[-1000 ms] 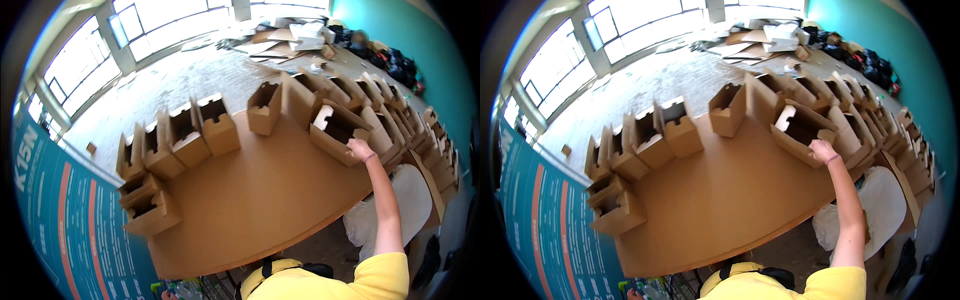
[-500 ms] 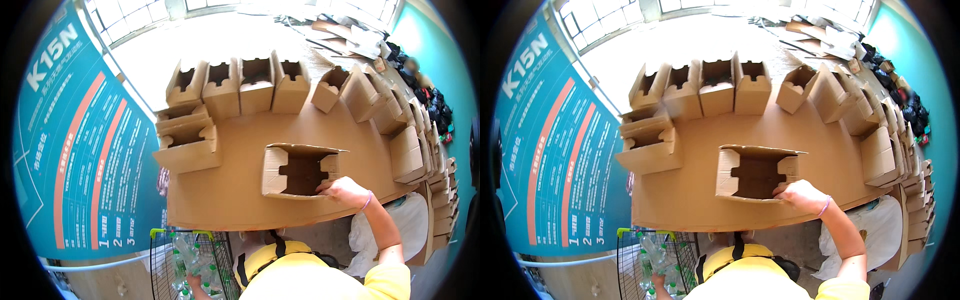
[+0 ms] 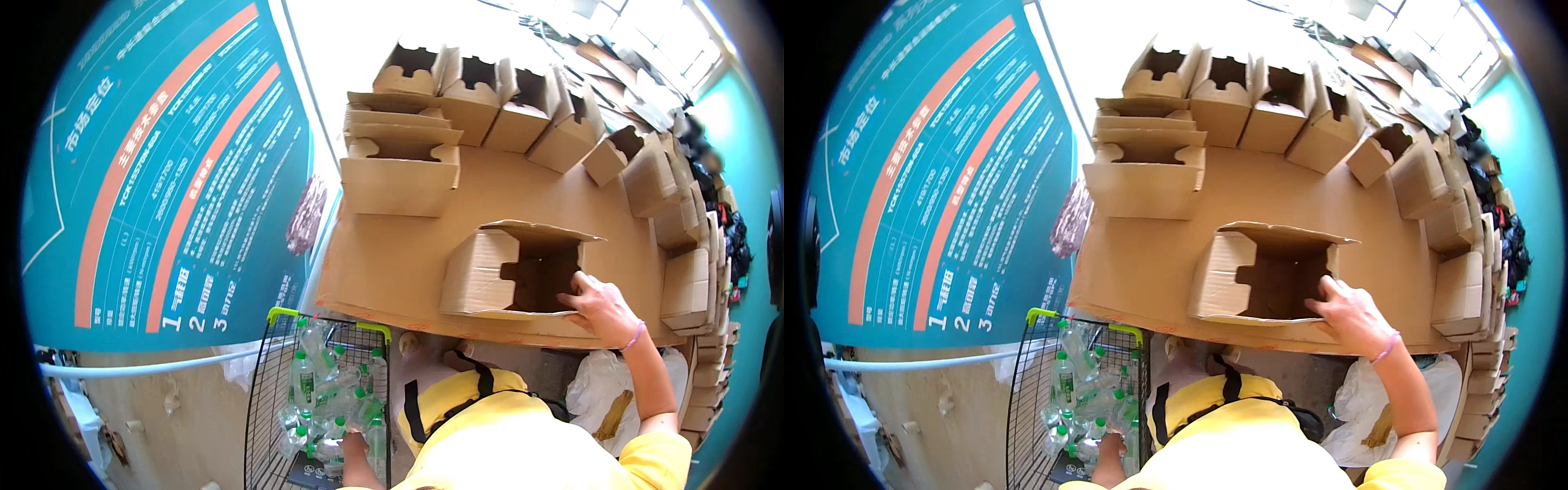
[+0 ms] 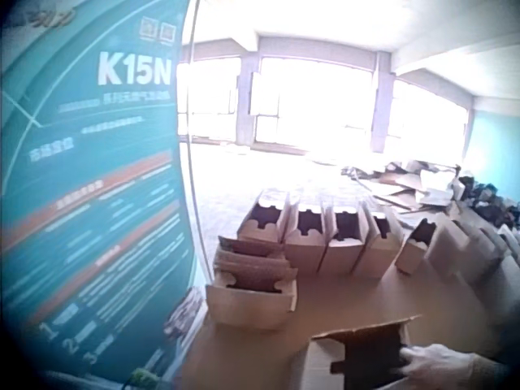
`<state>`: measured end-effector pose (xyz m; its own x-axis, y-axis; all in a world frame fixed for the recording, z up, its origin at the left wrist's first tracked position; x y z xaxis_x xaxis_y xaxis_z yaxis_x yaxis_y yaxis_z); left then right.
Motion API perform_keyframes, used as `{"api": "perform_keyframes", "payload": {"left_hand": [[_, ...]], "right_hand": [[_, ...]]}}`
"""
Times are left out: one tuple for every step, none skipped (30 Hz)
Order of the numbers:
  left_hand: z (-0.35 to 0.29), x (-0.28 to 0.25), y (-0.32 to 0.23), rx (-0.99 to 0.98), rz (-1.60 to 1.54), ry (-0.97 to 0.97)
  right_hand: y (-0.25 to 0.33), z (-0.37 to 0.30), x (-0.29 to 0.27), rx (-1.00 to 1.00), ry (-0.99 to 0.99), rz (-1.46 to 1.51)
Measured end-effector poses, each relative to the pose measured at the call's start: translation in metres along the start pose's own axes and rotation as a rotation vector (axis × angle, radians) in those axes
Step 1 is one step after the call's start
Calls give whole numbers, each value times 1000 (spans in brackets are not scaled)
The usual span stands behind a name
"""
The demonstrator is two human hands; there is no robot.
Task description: The person places plastic bottles into cardboard inserts and folds the tops of the inserts closed, handling them one at a time and placing them in a row on a table.
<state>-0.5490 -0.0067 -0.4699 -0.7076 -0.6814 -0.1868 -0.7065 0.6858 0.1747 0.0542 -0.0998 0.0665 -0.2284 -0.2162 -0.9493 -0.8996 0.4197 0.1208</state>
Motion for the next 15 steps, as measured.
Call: {"api": "perform_keyframes", "payload": {"left_hand": [[12,14,-2,87,53,-49],[7,10,-3,116,81,-153],[-12,-4,-9,145,104,-264],[-24,-18,-15,175,129,-375],[-16,-11,-19,223,96,-290],[-8,-2,-24,272,66,-203],[-3,7,-29,319,38,-115],[0,6,-26,305,-141,-106],[2,6,-22,290,-320,-95],[3,8,-17,273,-497,-82],[26,23,-13,317,-549,-197],[30,21,-14,238,-491,-166],[31,21,-19,157,-431,-138],[27,16,-24,75,-370,-107],[27,8,-25,37,-361,-114]], "right_hand": [[-5,0,3,9,17,24],[-10,-2,8,31,31,47],[-9,0,9,21,37,54],[-8,2,9,13,43,62],[-8,2,8,10,53,69],[-7,2,7,-6,37,74],[-7,3,9,-19,21,79],[-6,4,11,-32,2,89],[-7,3,11,-27,-3,101],[-7,2,11,-22,-9,115],[-8,-1,11,-12,-19,137],[-8,1,14,-8,-12,133],[-8,1,17,-2,-6,129],[-8,0,20,1,-1,128],[-8,-2,21,-5,-9,119]]}}
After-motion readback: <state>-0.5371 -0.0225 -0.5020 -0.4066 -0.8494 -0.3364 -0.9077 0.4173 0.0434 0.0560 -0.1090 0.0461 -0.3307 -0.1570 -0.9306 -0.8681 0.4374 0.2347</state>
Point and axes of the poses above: each hand's wrist, its own z-axis towards the middle knuckle, its own x-axis out of the palm, y = z × x, the point moved 10 cm from there along z, towards the middle knuckle, and after that the axes turned 9 degrees about z, right-handed, at the moved point
